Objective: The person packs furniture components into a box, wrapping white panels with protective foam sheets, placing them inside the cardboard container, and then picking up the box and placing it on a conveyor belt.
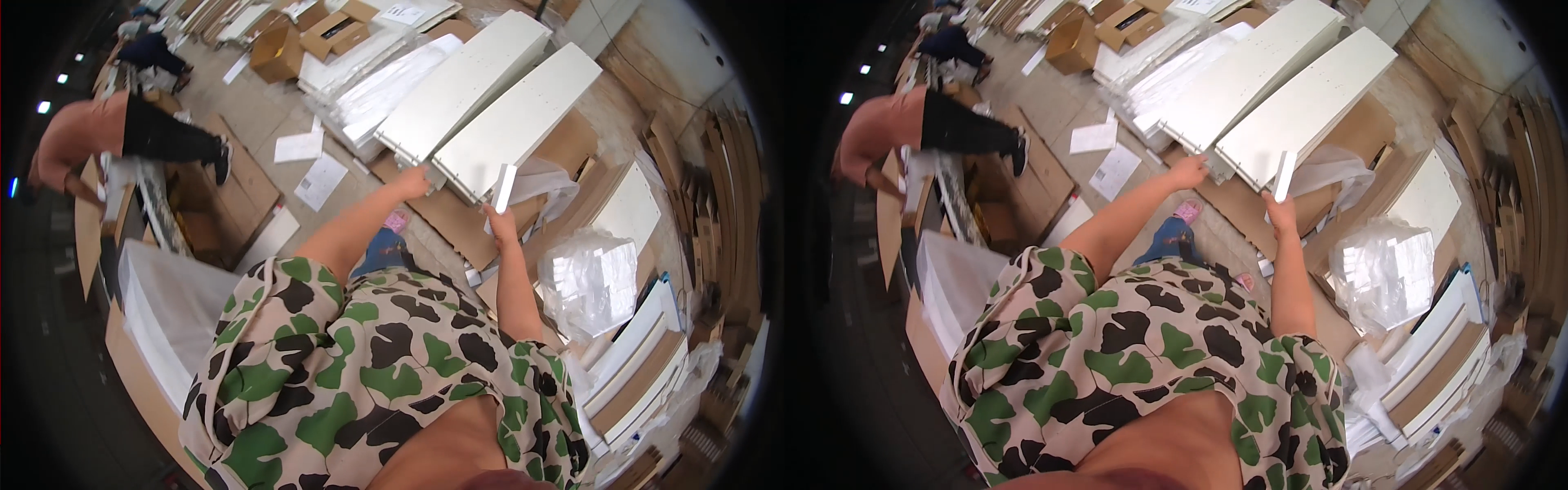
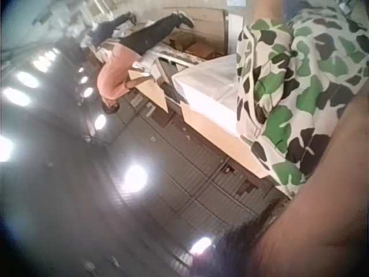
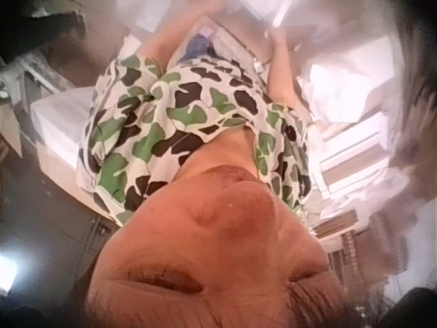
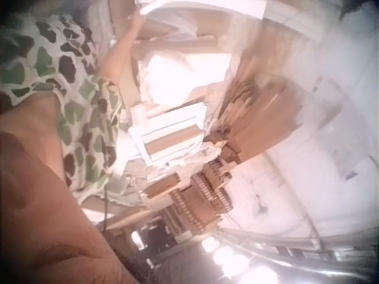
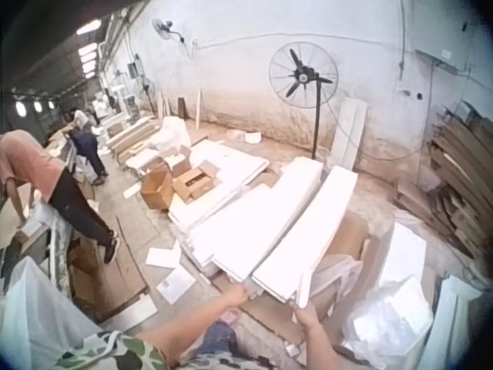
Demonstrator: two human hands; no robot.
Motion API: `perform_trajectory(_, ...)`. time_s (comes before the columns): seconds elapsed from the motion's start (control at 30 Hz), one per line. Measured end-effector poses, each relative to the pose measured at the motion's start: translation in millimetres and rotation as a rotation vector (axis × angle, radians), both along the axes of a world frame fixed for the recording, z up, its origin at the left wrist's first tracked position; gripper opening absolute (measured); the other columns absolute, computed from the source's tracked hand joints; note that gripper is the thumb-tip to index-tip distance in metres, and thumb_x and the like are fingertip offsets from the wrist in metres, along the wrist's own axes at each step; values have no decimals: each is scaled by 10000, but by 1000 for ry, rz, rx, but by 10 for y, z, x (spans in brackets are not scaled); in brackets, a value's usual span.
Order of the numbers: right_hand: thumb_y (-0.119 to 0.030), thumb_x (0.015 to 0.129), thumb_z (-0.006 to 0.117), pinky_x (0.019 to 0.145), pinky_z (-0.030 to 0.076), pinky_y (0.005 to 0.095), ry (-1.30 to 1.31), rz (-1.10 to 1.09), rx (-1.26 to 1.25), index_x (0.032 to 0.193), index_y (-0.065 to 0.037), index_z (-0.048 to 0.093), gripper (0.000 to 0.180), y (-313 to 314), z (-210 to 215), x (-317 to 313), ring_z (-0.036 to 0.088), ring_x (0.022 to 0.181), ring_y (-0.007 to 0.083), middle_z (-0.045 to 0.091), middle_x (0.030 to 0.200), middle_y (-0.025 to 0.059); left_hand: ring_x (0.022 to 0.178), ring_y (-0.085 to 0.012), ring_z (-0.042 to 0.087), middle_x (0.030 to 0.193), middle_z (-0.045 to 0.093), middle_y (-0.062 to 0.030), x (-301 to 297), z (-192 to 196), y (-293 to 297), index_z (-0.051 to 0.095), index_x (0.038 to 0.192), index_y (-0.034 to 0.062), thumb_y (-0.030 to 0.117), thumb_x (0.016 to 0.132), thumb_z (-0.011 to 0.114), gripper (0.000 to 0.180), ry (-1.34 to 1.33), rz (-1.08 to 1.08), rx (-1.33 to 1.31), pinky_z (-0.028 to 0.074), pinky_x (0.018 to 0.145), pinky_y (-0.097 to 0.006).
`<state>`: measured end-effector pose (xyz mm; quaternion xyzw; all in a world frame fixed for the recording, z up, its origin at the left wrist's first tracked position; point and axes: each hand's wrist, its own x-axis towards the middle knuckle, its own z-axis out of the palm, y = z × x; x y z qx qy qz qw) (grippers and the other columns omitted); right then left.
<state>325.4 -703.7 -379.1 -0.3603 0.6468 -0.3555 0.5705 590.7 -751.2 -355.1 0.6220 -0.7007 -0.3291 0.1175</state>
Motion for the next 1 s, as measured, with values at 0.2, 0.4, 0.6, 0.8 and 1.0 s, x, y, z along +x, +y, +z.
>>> perform_trajectory(0.2, -224, 709, 665, 710, 457, 330, 434, -92, -96, 1010, 41, 530, 423, -316, -222, 461, 585, 815, 224, 607, 881, 162, 1088, -374, 467, 1172, 467, -267, -184, -302, -785, 378, 1214, -46, 226, 781, 545, 538, 39, -107, 168, 383, 926, -417)
perform_trajectory(0.4, -378, 678, 643, 809, 438, 398, 853, -46, 182, 1042, 69, 525, 589, -458, -123, 900, 561, 938, 369, 583, 977, 258, 986, -358, 530, 1035, 546, -247, -247, -261, -1119, 441, 1067, -36, 232, 769, 575, 422, 108, -226, 335, 438, 828, -422)
perform_trajectory(0.6, -366, 661, 663, 819, 438, 396, 770, -34, 203, 1055, 79, 531, 609, -543, -67, 1058, 560, 951, 360, 577, 991, 265, 916, -353, 573, 981, 586, -228, -107, 30, -1319, 465, 1081, -30, 361, 762, 566, 515, 21, -153, 434, 462, 777, -426)
perform_trajectory(0.8, -147, 770, 618, 746, 447, 316, 227, -283, 81, 1057, 67, 519, 371, -467, 736, 1161, 563, 851, 201, 590, 956, 122, 1046, -355, 512, 1129, 523, -246, -104, 137, -1839, 480, 1156, -36, 676, 695, 487, 848, 163, -168, 417, 398, 892, -384)
perform_trajectory(1.0, -110, 764, 627, 824, 411, 321, -208, -406, 134, 1134, 62, 478, 435, -440, 655, 1485, 518, 936, 199, 553, 1053, 126, 925, -324, 559, 987, 588, -191, -31, 256, -1941, 582, 945, -32, 586, 716, 545, 660, 284, 300, 415, 441, 785, -383)
